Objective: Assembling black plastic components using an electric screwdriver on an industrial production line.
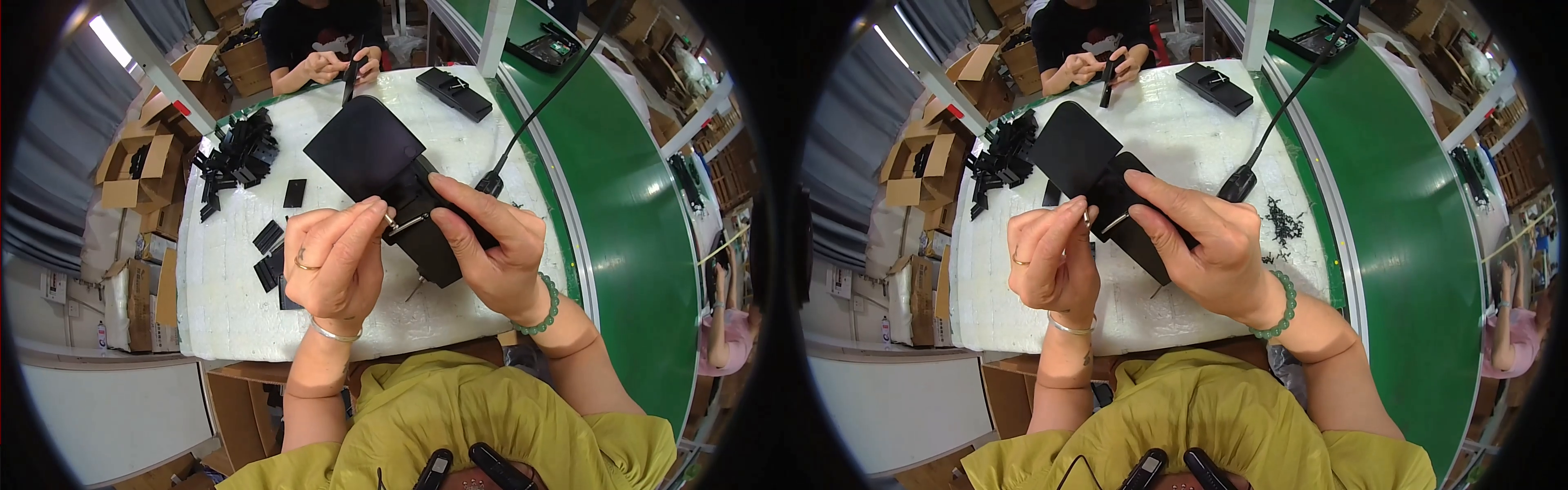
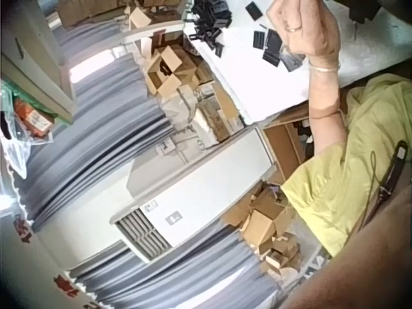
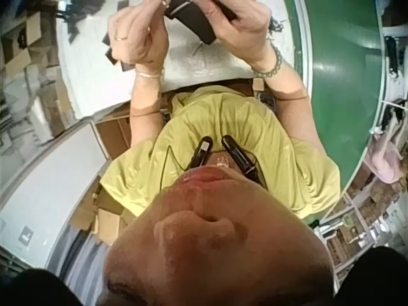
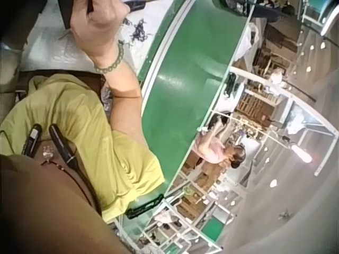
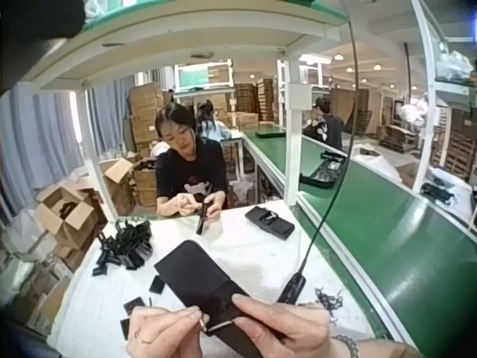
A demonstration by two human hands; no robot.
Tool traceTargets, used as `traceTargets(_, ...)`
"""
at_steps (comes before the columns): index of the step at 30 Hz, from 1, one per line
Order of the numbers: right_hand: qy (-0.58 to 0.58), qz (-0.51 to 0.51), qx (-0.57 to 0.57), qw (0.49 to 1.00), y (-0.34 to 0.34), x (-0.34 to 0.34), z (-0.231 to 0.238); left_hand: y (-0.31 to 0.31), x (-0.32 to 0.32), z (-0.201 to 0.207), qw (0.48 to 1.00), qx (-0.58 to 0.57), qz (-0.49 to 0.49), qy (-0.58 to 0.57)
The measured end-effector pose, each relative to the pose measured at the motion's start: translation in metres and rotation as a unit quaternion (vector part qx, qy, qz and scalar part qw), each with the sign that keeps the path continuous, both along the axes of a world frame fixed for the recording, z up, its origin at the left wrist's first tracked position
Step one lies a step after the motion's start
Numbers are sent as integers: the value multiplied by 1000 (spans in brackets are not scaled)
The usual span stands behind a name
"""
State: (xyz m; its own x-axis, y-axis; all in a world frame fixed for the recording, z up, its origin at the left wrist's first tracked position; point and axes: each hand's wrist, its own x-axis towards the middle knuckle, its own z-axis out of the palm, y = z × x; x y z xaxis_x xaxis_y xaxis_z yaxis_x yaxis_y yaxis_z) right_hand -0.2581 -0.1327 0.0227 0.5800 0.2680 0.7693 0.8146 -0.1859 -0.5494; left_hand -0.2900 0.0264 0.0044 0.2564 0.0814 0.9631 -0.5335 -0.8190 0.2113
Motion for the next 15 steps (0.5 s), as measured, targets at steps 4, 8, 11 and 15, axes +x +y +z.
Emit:
traceTargets(4,14,-20,-19,1000,-3,1,-5,-8,6,-3,997,-68,-31,24)
traceTargets(8,-14,-30,10,999,-2,2,-9,-17,10,3,999,-37,-33,21)
traceTargets(11,-11,-28,16,999,-3,3,-12,-19,12,3,999,-33,-31,29)
traceTargets(15,-3,-28,13,1000,-5,4,-17,-23,13,2,998,-28,-28,48)
